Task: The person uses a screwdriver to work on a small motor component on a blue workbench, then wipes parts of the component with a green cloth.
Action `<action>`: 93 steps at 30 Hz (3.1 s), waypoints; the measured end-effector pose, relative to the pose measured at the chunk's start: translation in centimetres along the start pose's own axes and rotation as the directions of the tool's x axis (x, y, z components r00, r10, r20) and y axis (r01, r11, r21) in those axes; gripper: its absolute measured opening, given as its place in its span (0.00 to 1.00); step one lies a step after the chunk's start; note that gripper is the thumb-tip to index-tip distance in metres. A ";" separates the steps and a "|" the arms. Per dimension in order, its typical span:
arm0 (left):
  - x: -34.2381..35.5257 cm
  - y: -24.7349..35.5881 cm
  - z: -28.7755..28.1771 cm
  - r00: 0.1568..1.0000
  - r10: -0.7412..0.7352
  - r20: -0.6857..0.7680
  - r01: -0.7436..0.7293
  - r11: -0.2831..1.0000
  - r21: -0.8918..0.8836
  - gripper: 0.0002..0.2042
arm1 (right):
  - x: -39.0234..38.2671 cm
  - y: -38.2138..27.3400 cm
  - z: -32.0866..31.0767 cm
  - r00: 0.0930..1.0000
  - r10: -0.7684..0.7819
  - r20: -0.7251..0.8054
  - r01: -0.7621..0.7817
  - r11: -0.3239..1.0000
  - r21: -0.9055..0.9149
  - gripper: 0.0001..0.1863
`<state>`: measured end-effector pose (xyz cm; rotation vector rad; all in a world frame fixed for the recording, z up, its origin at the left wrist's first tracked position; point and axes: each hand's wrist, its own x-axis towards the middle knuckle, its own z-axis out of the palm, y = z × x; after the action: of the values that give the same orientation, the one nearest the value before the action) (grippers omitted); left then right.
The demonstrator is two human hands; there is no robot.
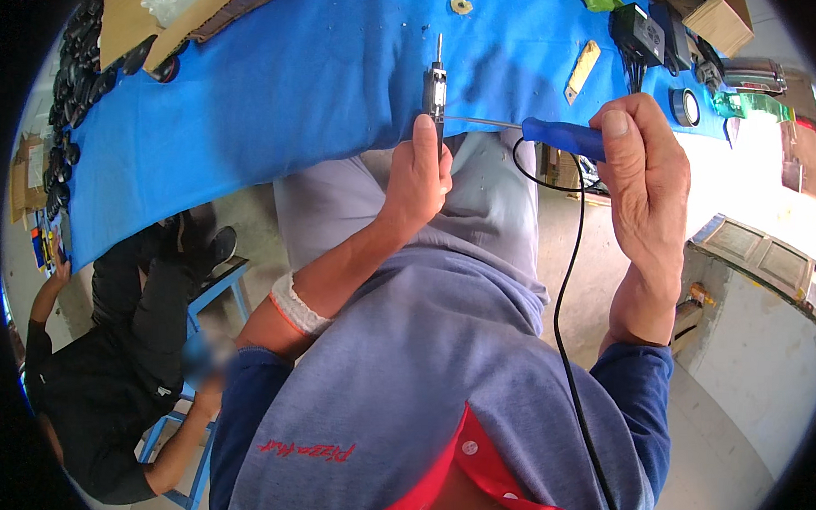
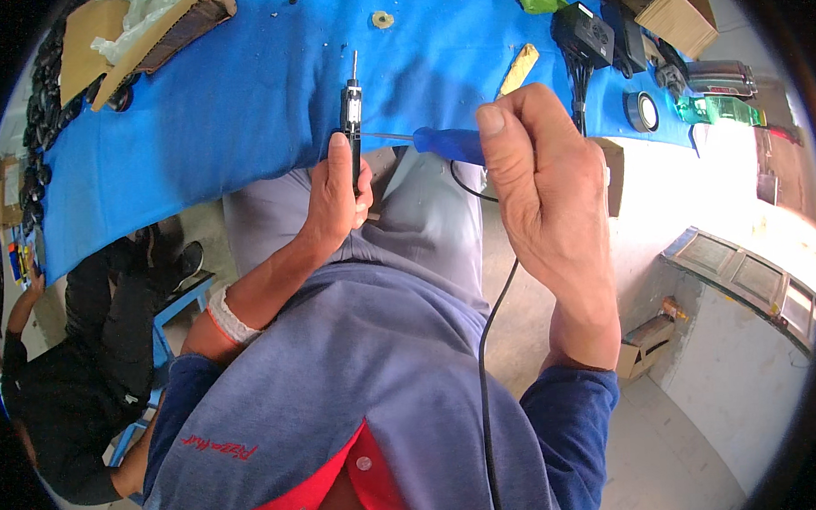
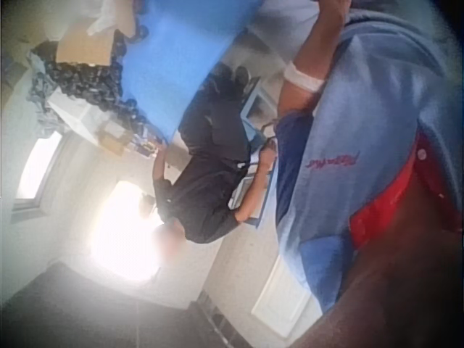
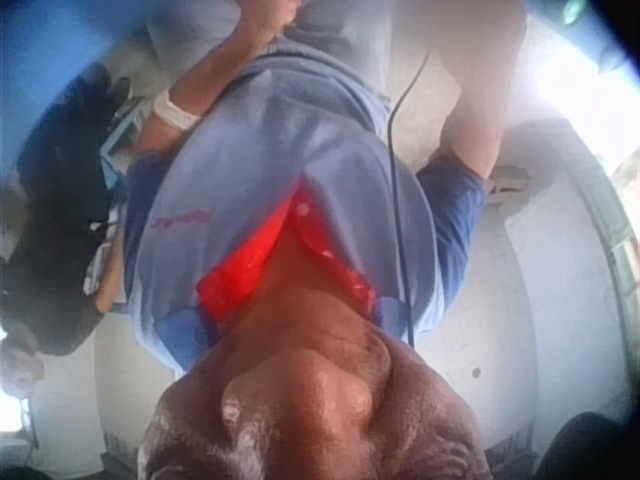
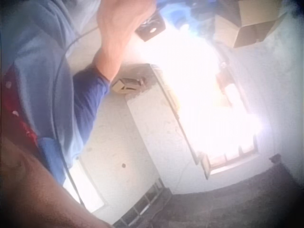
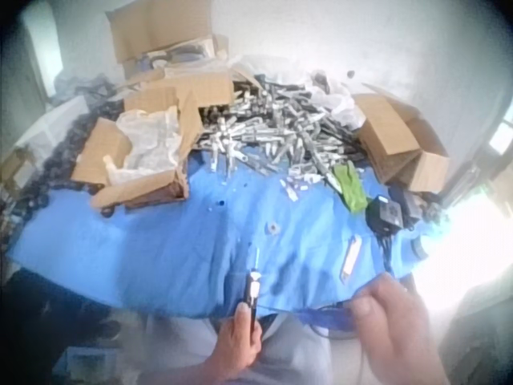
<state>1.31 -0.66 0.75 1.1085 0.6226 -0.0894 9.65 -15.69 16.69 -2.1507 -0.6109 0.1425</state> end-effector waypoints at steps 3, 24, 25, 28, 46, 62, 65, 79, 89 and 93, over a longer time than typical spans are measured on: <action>0.1 -0.2 -0.1 1.000 0.014 0.018 -0.014 1.000 -0.009 0.31 | 0.0 0.4 0.1 1.000 -0.001 -0.024 0.000 1.000 -0.022 0.15; 0.1 0.6 -0.1 0.988 -0.141 0.068 0.147 0.984 -0.103 0.31 | 0.1 -0.1 0.5 0.995 -0.078 -0.069 0.070 0.992 -0.106 0.12; 0.1 0.6 0.0 0.990 -0.129 0.060 0.135 0.986 -0.100 0.30 | 0.1 -0.2 0.5 0.994 -0.090 -0.056 0.083 0.990 -0.113 0.13; 0.5 -0.1 0.3 0.999 -0.042 0.020 0.044 0.994 -0.102 0.30 | 0.1 -0.6 0.5 0.995 -0.092 -0.035 0.087 0.987 -0.135 0.16; 0.4 0.3 -0.1 0.995 -0.068 0.074 0.073 0.995 -0.067 0.30 | -0.5 -1.6 1.3 0.985 0.099 -0.143 -0.090 0.994 0.067 0.10; 0.3 0.9 0.0 0.996 -0.070 0.049 0.068 0.997 0.035 0.31 | 0.2 -1.5 0.6 1.000 -0.019 -0.002 0.019 0.998 -0.060 0.12; 0.3 1.2 0.3 0.997 -0.067 0.024 0.067 0.998 0.013 0.31 | 0.4 -1.6 0.5 0.998 -0.052 0.026 0.053 0.997 -0.046 0.12; 0.4 0.7 0.4 0.999 -0.025 -0.028 0.027 0.996 0.081 0.32 | 1.4 -1.1 0.0 0.999 -0.025 0.025 0.026 0.999 -0.043 0.10; 0.7 0.3 -0.1 1.000 0.012 -0.019 -0.009 0.990 0.141 0.33 | 1.9 -1.7 -0.5 0.997 0.011 0.070 -0.001 0.992 -0.130 0.16; 0.5 0.5 0.2 0.999 -0.011 -0.030 0.015 0.994 0.112 0.33 | 1.7 -1.3 -0.7 0.995 0.064 0.071 -0.053 0.989 -0.141 0.20</action>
<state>1.96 -0.53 0.97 1.2160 0.6578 -0.1205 10.87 -14.71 18.29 -2.3079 -0.6168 0.2195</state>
